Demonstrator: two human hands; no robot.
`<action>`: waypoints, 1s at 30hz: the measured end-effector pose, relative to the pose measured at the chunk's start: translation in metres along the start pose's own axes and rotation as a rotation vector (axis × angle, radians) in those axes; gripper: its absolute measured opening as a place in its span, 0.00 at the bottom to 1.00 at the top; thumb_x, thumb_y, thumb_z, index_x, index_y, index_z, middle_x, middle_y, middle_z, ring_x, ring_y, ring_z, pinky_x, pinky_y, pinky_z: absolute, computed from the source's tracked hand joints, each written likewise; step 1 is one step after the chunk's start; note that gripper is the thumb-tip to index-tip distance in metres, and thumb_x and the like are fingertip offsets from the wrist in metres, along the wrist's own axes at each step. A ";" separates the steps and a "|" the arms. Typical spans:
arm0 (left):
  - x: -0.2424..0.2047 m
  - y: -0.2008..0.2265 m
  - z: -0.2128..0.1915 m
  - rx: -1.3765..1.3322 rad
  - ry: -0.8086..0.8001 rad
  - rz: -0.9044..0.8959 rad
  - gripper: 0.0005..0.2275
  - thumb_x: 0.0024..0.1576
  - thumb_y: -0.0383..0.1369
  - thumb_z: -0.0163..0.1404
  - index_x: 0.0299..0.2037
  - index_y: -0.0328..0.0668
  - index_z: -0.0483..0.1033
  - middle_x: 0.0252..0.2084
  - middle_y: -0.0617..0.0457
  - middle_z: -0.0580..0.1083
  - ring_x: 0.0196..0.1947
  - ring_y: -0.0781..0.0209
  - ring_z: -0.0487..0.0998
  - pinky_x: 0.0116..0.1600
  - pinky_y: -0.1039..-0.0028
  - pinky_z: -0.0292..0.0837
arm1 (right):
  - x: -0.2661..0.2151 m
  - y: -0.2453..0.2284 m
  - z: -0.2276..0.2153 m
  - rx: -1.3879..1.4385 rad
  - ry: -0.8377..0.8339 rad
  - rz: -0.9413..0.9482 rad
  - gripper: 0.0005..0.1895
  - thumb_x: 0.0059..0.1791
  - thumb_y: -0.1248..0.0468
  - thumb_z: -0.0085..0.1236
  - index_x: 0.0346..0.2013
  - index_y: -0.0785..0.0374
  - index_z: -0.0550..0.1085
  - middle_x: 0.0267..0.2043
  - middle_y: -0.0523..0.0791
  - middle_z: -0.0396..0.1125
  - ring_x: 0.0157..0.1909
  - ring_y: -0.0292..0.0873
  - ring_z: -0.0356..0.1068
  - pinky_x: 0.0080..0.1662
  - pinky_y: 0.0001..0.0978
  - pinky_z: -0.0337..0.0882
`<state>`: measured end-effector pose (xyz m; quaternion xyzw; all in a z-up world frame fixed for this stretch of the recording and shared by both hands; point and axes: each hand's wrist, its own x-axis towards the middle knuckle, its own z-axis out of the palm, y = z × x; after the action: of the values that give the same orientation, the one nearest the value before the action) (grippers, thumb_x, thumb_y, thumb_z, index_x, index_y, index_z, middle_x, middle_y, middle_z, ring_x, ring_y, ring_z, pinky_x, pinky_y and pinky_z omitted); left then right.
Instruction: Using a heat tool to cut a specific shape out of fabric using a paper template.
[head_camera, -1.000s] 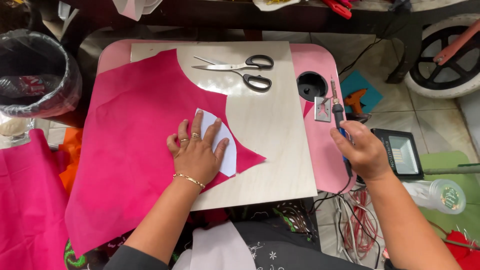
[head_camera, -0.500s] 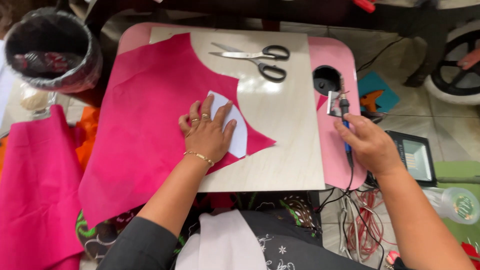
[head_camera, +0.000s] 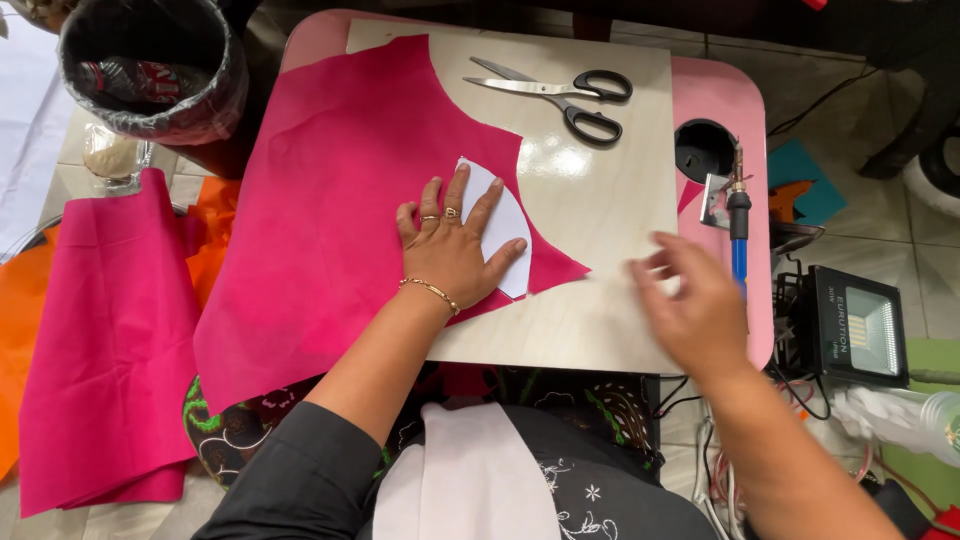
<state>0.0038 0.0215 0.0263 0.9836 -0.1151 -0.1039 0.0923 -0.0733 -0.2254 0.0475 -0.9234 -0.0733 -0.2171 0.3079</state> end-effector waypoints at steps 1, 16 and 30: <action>-0.001 0.001 0.001 0.001 0.003 0.001 0.31 0.54 0.62 0.28 0.68 0.70 0.42 0.72 0.53 0.38 0.68 0.46 0.37 0.60 0.51 0.31 | 0.000 -0.008 0.014 0.000 0.003 -0.001 0.16 0.47 0.63 0.59 0.46 0.68 0.73 0.32 0.50 0.69 0.34 0.46 0.70 0.33 0.34 0.68; -0.002 0.001 -0.006 -0.025 -0.049 0.002 0.38 0.54 0.63 0.27 0.69 0.54 0.35 0.72 0.52 0.35 0.69 0.47 0.36 0.61 0.48 0.29 | 0.076 -0.002 0.058 -0.143 -0.448 0.189 0.08 0.44 0.62 0.56 0.36 0.59 0.75 0.30 0.50 0.70 0.38 0.54 0.71 0.42 0.45 0.71; 0.004 0.001 0.011 0.014 0.071 -0.008 0.37 0.51 0.63 0.23 0.68 0.54 0.38 0.71 0.56 0.35 0.70 0.50 0.33 0.63 0.42 0.26 | 0.217 0.010 0.128 -0.447 -0.124 0.016 0.09 0.37 0.78 0.44 0.29 0.67 0.68 0.31 0.54 0.63 0.30 0.64 0.66 0.30 0.54 0.67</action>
<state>0.0045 0.0183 0.0150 0.9877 -0.1087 -0.0684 0.0889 0.1692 -0.1561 0.0480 -0.9808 -0.0350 -0.1682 0.0921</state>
